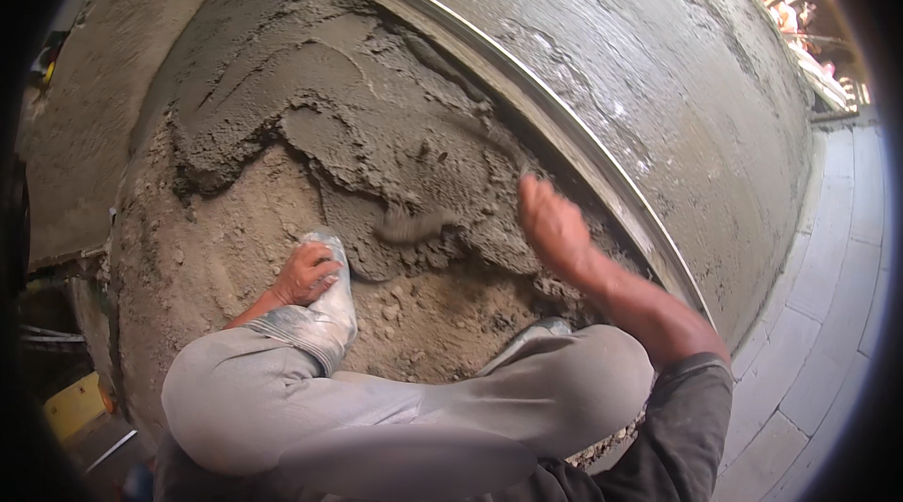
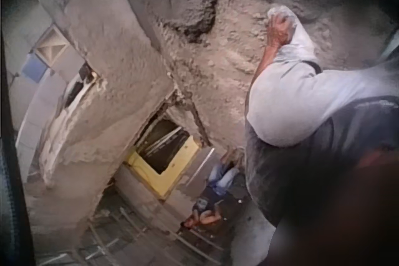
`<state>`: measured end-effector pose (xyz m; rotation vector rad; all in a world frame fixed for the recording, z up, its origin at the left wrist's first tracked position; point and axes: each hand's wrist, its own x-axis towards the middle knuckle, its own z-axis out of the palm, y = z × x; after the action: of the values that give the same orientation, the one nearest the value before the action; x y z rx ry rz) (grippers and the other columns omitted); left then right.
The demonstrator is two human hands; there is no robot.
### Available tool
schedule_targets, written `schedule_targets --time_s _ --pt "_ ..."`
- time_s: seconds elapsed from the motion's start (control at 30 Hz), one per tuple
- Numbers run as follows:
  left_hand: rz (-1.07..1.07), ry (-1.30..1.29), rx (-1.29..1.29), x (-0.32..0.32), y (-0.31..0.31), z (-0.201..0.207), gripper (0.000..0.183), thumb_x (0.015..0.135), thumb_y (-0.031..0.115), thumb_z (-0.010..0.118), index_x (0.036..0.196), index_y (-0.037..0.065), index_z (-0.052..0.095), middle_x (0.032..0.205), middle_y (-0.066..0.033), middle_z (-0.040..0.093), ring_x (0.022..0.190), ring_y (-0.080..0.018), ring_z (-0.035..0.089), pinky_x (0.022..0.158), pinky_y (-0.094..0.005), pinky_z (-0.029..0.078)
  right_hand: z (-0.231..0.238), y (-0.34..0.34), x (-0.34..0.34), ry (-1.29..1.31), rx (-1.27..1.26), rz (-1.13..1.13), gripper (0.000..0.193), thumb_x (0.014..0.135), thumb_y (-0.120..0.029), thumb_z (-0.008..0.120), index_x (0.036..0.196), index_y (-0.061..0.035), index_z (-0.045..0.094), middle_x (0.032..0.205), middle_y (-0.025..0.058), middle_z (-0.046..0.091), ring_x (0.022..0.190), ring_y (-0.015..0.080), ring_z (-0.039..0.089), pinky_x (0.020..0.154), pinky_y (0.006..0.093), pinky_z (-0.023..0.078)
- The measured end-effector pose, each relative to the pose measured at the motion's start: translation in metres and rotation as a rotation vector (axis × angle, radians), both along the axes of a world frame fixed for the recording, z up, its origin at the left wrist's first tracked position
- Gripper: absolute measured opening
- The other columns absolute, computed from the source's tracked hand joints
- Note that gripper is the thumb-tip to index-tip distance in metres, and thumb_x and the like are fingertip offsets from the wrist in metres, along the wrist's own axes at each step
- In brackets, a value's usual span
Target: The person spreads wet concrete on a floor using a trowel and then levels the surface with a long straightedge. Another person assists by pouring additional concrete from a bucket.
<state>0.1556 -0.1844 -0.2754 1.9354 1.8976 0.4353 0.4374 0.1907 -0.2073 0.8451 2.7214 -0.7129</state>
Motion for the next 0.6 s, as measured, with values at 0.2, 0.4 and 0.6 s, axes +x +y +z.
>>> schedule_targets --time_s 0.2,0.4,0.6 --pt "-0.067 0.003 -0.019 -0.022 0.002 -0.031 0.041 0.088 0.043 0.052 0.117 0.016 0.065 0.110 -0.0048 0.055 0.109 -0.0252 0.047 0.101 -0.0435 0.030 -0.027 0.056 -0.140 -0.148 0.010 -0.211 0.013 0.098 -0.008 0.034 0.105 -0.0002 0.042 0.095 0.0292 0.061 0.081 0.0450 0.065 0.066 0.0524 0.053" --pt "-0.133 -0.067 0.103 -0.038 -0.001 -0.066 0.044 0.089 0.044 0.047 0.120 0.018 0.064 0.110 -0.0028 0.053 0.108 -0.0223 0.045 0.097 -0.0404 0.030 -0.042 -0.019 -0.185 0.082 -0.010 -0.113 0.015 0.095 -0.011 0.042 0.100 0.0021 0.038 0.081 0.0321 0.059 0.074 0.0485 0.062 0.062 0.0559 0.049" --pt "0.133 -0.748 -0.038 -0.024 -0.031 -0.096 0.042 0.091 0.039 0.045 0.124 0.019 0.061 0.112 -0.0012 0.052 0.114 -0.0205 0.045 0.106 -0.0407 0.024 -0.011 0.016 -0.229 0.008 0.079 -0.080 0.016 0.100 -0.010 0.033 0.102 0.0019 0.043 0.075 0.0213 0.060 0.061 0.0382 0.063 0.053 0.0462 0.054"
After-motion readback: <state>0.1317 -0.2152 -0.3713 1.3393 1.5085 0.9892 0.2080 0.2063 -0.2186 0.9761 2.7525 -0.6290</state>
